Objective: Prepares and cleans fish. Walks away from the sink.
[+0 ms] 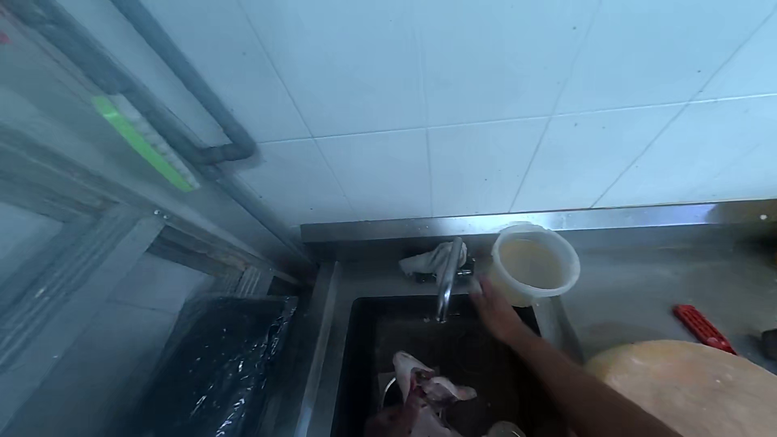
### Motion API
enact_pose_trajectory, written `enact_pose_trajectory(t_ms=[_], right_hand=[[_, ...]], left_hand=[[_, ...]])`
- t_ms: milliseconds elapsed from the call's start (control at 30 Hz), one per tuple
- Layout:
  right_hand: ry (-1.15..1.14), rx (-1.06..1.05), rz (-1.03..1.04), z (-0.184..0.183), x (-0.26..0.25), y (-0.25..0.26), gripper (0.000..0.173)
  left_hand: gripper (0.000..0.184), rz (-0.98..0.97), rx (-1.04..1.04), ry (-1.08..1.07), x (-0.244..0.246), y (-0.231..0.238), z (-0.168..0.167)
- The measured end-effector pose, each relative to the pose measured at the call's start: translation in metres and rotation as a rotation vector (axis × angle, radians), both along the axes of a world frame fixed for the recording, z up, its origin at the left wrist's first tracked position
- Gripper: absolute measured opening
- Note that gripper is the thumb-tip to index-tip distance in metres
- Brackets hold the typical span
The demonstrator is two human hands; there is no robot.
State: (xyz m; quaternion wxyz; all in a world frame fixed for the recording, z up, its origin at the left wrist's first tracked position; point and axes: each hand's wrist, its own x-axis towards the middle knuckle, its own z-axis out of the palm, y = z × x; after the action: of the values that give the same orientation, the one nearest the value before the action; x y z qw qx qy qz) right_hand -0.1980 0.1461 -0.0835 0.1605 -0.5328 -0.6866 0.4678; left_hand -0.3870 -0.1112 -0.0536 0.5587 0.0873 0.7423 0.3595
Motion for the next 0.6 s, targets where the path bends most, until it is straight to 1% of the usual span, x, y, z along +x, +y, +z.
enact_pose_trajectory(t_ms=[67,100,133,200,233,300,367,400,467,500,533,600], right_hand=[[0.017,0.088,-0.074,-0.015,-0.020,0.042,0.063],[0.009,0.108,-0.104,-0.025,-0.026,0.050,0.063],[-0.003,0.122,-0.127,-0.036,-0.030,0.048,0.061],[-0.047,0.159,-0.101,-0.046,-0.024,0.023,0.055],[-0.085,0.123,-0.075,-0.045,-0.016,0.003,0.052],[-0.133,-0.056,-0.010,-0.042,0.000,-0.039,0.048],[-0.064,-0.188,0.048,-0.043,0.011,-0.074,0.049],[0.013,-0.211,0.075,-0.038,0.012,-0.083,0.050],[0.121,-0.183,0.166,-0.022,0.005,-0.087,0.053],[0.106,-0.142,0.233,-0.015,-0.001,-0.084,0.055],[0.046,-0.097,0.291,-0.008,-0.008,-0.080,0.053],[-0.200,-0.048,0.363,0.005,-0.023,-0.071,0.044]], left_hand=[[0.035,0.034,-0.006,-0.045,-0.002,0.007,0.002],[0.035,0.048,-0.015,-0.061,-0.004,0.008,0.001],[0.035,0.064,-0.017,-0.079,-0.007,0.009,0.000],[0.035,0.062,-0.009,-0.112,-0.014,0.015,-0.006],[0.036,0.040,-0.004,-0.130,-0.018,0.019,-0.011],[0.038,0.011,0.007,-0.183,-0.023,0.027,-0.022],[0.040,0.003,0.018,-0.223,-0.027,0.034,-0.033],[0.040,-0.003,0.016,-0.233,-0.027,0.038,-0.038],[0.039,-0.012,0.023,-0.247,-0.024,0.046,-0.044],[0.039,-0.016,0.024,-0.251,-0.020,0.050,-0.045],[0.038,-0.018,0.024,-0.254,-0.015,0.054,-0.045],[0.036,-0.028,0.031,-0.259,-0.005,0.061,-0.040]])
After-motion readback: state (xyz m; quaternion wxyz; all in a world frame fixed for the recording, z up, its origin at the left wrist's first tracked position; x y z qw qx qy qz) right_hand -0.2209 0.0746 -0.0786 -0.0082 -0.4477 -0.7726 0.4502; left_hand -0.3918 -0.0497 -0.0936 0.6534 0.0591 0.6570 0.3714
